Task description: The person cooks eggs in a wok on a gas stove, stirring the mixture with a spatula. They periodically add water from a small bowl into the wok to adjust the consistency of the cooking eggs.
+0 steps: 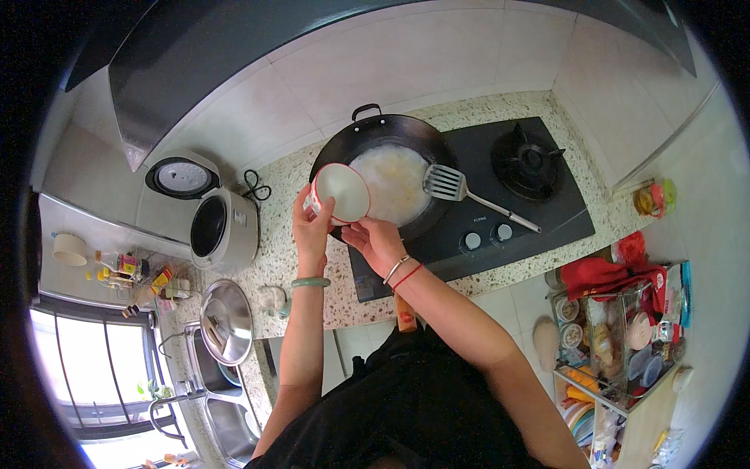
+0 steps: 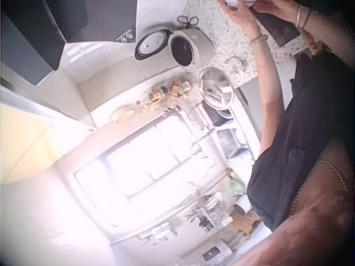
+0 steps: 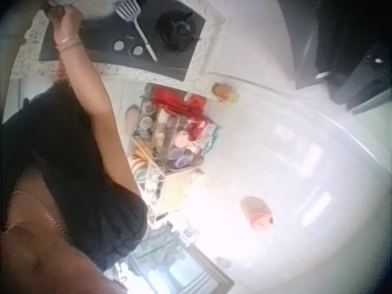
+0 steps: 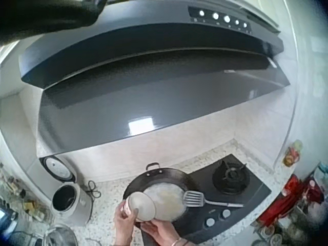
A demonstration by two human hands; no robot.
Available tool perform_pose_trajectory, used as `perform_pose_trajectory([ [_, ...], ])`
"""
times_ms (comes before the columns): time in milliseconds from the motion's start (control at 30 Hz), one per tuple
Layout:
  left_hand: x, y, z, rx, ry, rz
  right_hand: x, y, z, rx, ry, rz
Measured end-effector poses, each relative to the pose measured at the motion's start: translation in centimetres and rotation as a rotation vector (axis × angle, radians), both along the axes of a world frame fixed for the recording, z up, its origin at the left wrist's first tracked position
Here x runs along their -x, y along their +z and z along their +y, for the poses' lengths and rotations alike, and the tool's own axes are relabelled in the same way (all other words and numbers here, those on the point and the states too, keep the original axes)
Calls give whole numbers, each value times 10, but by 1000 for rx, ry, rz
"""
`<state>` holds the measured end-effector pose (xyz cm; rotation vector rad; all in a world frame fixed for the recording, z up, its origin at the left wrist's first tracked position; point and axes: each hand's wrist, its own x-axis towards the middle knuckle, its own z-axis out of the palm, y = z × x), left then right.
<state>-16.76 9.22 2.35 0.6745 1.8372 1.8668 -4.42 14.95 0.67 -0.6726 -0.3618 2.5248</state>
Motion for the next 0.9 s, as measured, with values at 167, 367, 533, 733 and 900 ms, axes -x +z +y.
perform_pose_trajectory([
  [167, 2, -2, 8, -27, 20, 45, -1, 2, 4, 27, 26, 28],
  [367, -3, 4, 16, -39, 19, 120, -2, -1, 9, 41, 50, 33],
  [533, 0, -2, 21, -92, 16, 186, -3, -2, 10, 43, 70, 42],
  [733, -1, -3, 24, -54, 56, 321, -2, -3, 8, 47, 69, 83],
  [900, -2, -3, 23, -36, 101, 383, -2, -1, 5, 36, 70, 98],
])
